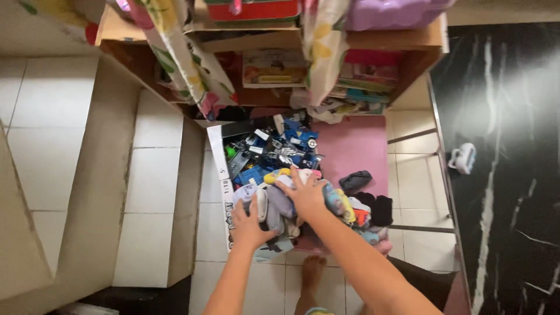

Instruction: Gathering and organizing various pieces of laundry/clothing into a basket.

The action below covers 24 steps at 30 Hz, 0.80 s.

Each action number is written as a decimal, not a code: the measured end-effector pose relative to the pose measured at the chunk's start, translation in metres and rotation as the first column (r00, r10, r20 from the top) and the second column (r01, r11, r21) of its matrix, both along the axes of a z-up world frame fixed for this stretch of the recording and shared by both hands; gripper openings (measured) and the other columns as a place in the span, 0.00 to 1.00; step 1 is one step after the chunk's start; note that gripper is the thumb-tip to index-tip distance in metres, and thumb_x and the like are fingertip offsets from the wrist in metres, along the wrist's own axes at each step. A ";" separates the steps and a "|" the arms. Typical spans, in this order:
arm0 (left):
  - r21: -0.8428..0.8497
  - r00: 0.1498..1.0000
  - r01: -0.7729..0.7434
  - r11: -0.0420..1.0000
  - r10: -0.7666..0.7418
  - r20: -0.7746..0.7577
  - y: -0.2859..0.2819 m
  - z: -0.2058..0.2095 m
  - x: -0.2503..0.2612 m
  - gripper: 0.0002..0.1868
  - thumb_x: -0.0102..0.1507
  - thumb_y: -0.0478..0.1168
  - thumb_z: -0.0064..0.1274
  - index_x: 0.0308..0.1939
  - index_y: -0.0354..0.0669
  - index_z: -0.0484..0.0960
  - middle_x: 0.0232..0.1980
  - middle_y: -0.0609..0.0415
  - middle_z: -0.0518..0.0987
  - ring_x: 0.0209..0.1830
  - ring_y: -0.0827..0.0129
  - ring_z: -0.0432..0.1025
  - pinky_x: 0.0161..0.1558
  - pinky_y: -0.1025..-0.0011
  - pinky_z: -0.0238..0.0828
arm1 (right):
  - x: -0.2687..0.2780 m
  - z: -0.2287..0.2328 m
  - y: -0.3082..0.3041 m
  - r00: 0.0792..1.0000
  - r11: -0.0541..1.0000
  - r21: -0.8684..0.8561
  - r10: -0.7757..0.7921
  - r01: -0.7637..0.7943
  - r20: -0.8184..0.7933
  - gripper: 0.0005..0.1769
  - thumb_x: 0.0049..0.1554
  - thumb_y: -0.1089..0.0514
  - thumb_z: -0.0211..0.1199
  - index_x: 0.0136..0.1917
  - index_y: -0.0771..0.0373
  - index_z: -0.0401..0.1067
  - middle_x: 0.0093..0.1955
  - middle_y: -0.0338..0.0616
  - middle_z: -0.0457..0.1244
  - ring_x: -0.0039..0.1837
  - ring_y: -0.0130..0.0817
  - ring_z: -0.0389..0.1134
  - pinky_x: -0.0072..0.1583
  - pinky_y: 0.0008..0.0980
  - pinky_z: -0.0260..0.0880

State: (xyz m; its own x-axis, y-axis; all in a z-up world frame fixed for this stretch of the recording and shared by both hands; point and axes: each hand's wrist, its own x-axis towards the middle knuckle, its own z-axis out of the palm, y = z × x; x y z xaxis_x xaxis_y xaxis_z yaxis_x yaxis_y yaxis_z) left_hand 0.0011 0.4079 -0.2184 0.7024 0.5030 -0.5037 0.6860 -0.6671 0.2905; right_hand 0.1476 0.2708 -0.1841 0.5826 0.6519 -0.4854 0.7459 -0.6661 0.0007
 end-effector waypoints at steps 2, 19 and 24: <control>-0.019 1.000 0.007 1.000 -0.007 -0.005 0.002 0.001 0.006 0.74 0.39 0.55 0.79 0.79 0.72 0.41 0.82 0.42 0.41 0.80 0.33 0.41 0.67 0.43 0.61 | 0.004 -0.002 0.002 1.000 0.999 -0.027 0.023 -0.024 -0.010 0.76 0.31 0.40 0.85 0.81 0.20 0.39 0.86 0.50 0.26 0.75 0.71 0.50 0.63 0.74 0.58; -0.125 0.995 0.081 0.989 -0.088 -0.056 0.006 -0.092 0.050 0.75 0.37 0.51 0.81 0.80 0.75 0.44 0.82 0.37 0.37 0.71 0.22 0.52 0.61 0.43 0.68 | 0.030 -0.046 0.009 0.996 0.937 0.350 0.054 -0.024 -0.077 0.26 0.44 0.59 0.69 0.56 0.40 0.75 0.67 0.48 0.58 0.66 0.54 0.62 0.61 0.54 0.63; -0.059 0.993 0.057 0.997 -0.050 0.111 0.009 -0.081 0.051 0.63 0.37 0.51 0.81 0.73 0.69 0.61 0.74 0.33 0.55 0.68 0.29 0.60 0.64 0.45 0.66 | 0.043 -0.026 0.009 0.976 0.854 0.504 -0.016 0.127 -0.219 0.20 0.45 0.58 0.67 0.52 0.43 0.76 0.58 0.44 0.61 0.59 0.52 0.64 0.57 0.49 0.67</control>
State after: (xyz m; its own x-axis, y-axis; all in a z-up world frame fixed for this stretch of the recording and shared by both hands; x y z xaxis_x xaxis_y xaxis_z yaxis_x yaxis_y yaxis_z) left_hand 0.0520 0.4165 -0.2989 0.7800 0.4335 -0.4514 0.6117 -0.6803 0.4037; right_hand 0.1907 0.2796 -0.2104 0.5643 0.7998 -0.2046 0.6434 -0.5814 -0.4980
